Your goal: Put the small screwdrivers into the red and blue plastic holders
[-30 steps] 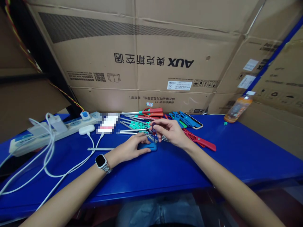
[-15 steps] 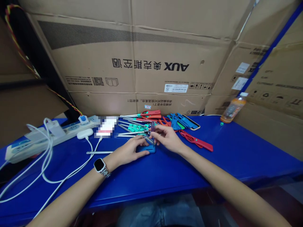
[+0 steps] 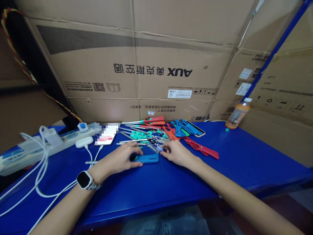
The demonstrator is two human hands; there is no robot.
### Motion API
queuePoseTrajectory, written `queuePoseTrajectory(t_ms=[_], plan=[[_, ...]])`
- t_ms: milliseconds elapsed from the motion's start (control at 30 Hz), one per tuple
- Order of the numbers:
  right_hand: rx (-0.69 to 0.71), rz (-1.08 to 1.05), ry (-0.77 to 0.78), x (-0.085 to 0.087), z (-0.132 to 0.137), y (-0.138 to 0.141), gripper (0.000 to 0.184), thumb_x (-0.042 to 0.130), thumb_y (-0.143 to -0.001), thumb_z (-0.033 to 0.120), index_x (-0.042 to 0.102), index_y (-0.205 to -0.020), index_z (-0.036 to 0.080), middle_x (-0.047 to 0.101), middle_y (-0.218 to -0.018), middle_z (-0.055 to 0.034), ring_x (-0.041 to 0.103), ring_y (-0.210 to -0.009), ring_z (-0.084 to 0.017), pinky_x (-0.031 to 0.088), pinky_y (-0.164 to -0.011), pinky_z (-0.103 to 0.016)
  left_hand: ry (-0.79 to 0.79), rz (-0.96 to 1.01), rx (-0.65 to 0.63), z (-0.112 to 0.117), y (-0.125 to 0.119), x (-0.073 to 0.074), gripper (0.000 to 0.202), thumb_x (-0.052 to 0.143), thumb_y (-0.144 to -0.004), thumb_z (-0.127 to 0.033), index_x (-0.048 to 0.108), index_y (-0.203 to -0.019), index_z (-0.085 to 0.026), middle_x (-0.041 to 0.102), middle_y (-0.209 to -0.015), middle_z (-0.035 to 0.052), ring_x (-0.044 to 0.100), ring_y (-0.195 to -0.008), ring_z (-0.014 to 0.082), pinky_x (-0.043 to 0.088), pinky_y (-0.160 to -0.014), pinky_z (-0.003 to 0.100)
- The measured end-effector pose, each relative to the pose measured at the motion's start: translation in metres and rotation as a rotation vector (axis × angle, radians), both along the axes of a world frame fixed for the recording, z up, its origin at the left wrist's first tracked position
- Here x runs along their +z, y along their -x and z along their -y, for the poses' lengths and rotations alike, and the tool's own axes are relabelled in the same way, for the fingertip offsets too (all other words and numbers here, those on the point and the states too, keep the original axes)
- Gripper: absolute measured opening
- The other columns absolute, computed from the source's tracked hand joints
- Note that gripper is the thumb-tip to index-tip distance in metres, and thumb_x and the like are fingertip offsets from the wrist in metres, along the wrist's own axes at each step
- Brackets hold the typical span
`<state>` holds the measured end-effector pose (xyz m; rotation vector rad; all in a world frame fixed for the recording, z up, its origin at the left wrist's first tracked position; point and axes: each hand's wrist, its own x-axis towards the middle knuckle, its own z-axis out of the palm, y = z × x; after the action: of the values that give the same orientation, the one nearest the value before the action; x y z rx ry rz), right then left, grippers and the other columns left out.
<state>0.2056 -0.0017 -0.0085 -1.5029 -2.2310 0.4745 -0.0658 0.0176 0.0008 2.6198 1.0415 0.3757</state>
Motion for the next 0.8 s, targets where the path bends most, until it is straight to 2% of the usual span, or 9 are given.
queuePoseTrajectory(t_ms=[233, 333, 400, 467, 533, 600, 667, 733, 800], plan=[[0.035, -0.106, -0.14, 0.021, 0.009, 0.018, 0.03, 0.054, -0.092, 0.047, 0.067, -0.09, 0.02, 0.066, -0.079, -0.0035, 0.057, -0.066, -0.015, 0.036, -0.06, -0.027, -0.099, 0.018, -0.077, 0.011, -0.01, 0.011, 0.028, 0.06, -0.092, -0.038, 0.062, -0.116, -0.024, 0.059, -0.116, 0.0073, 0.057, -0.105, 0.0259, 0.044, -0.092, 0.039], [0.158, -0.177, 0.045, 0.028, 0.005, 0.031, 0.042, 0.044, -0.095, 0.057, 0.064, -0.095, 0.021, 0.067, -0.072, -0.0022, 0.058, -0.06, -0.015, 0.038, -0.056, -0.025, -0.195, 0.038, -0.127, 0.009, -0.016, 0.018, 0.023, 0.055, -0.095, -0.033, 0.062, -0.115, -0.024, 0.058, -0.117, 0.0077, 0.057, -0.103, 0.0244, 0.045, -0.09, 0.038], [0.25, -0.294, 0.255, 0.026, -0.001, 0.036, 0.049, 0.034, -0.097, 0.06, 0.061, -0.094, 0.019, 0.062, -0.061, 0.0004, 0.054, -0.047, -0.012, 0.038, -0.048, -0.023, -0.251, 0.061, -0.143, 0.006, -0.019, 0.023, 0.02, 0.054, -0.096, -0.031, 0.062, -0.113, -0.024, 0.058, -0.119, 0.0072, 0.057, -0.106, 0.0239, 0.045, -0.091, 0.037], [0.277, -0.426, 0.373, 0.022, -0.006, 0.038, 0.051, 0.034, -0.096, 0.064, 0.057, -0.088, 0.018, 0.055, -0.054, 0.0038, 0.047, -0.039, -0.008, 0.035, -0.041, -0.021, -0.325, 0.116, -0.132, 0.004, -0.022, 0.029, 0.026, 0.057, -0.095, -0.032, 0.059, -0.12, -0.025, 0.058, -0.124, 0.0069, 0.054, -0.114, 0.0246, 0.044, -0.096, 0.038], [0.241, -0.556, 0.404, 0.017, -0.008, 0.036, 0.049, 0.044, -0.091, 0.066, 0.053, -0.082, 0.018, 0.052, -0.053, 0.0059, 0.044, -0.036, -0.006, 0.033, -0.037, -0.019, -0.422, 0.215, -0.055, 0.002, -0.022, 0.033, 0.038, 0.062, -0.092, -0.035, 0.054, -0.127, -0.026, 0.057, -0.128, 0.0079, 0.051, -0.12, 0.0264, 0.041, -0.102, 0.042], [0.186, -0.699, 0.461, 0.013, -0.008, 0.033, 0.047, 0.05, -0.088, 0.066, 0.048, -0.082, 0.02, 0.052, -0.052, 0.0073, 0.042, -0.035, -0.006, 0.031, -0.035, -0.018, -0.491, 0.359, 0.111, 0.001, -0.022, 0.035, 0.035, 0.064, -0.089, -0.038, 0.058, -0.119, -0.023, 0.061, -0.119, 0.0084, 0.054, -0.113, 0.0268, 0.043, -0.099, 0.043], [0.147, -0.828, 0.52, 0.01, -0.006, 0.031, 0.047, 0.053, -0.086, 0.067, 0.045, -0.085, 0.021, 0.054, -0.052, 0.0077, 0.044, -0.034, -0.006, 0.031, -0.035, -0.017, -0.416, 0.505, 0.302, -0.004, -0.023, 0.034, 0.026, 0.061, -0.088, -0.043, 0.063, -0.099, -0.019, 0.066, -0.097, 0.0068, 0.06, -0.093, 0.0237, 0.048, -0.085, 0.038], [0.158, -0.896, 0.535, 0.008, -0.004, 0.031, 0.047, 0.055, -0.085, 0.066, 0.042, -0.086, 0.021, 0.058, -0.054, 0.0063, 0.046, -0.035, -0.007, 0.034, -0.037, -0.018, -0.164, 0.618, 0.422, -0.01, -0.025, 0.033, 0.035, 0.058, -0.088, -0.051, 0.064, -0.084, -0.017, 0.064, -0.077, 0.0041, 0.059, -0.073, 0.0193, 0.049, -0.069, 0.032], [0.212, -0.905, 0.543, 0.006, -0.003, 0.033, 0.046, 0.056, -0.085, 0.064, 0.043, -0.088, 0.02, 0.063, -0.057, 0.0037, 0.05, -0.036, -0.008, 0.038, -0.04, -0.018, 0.137, 0.713, 0.427, -0.018, -0.03, 0.03, 0.046, 0.055, -0.085, -0.061, 0.063, -0.077, -0.016, 0.061, -0.069, 0.0026, 0.056, -0.064, 0.0163, 0.046, -0.061, 0.028]])
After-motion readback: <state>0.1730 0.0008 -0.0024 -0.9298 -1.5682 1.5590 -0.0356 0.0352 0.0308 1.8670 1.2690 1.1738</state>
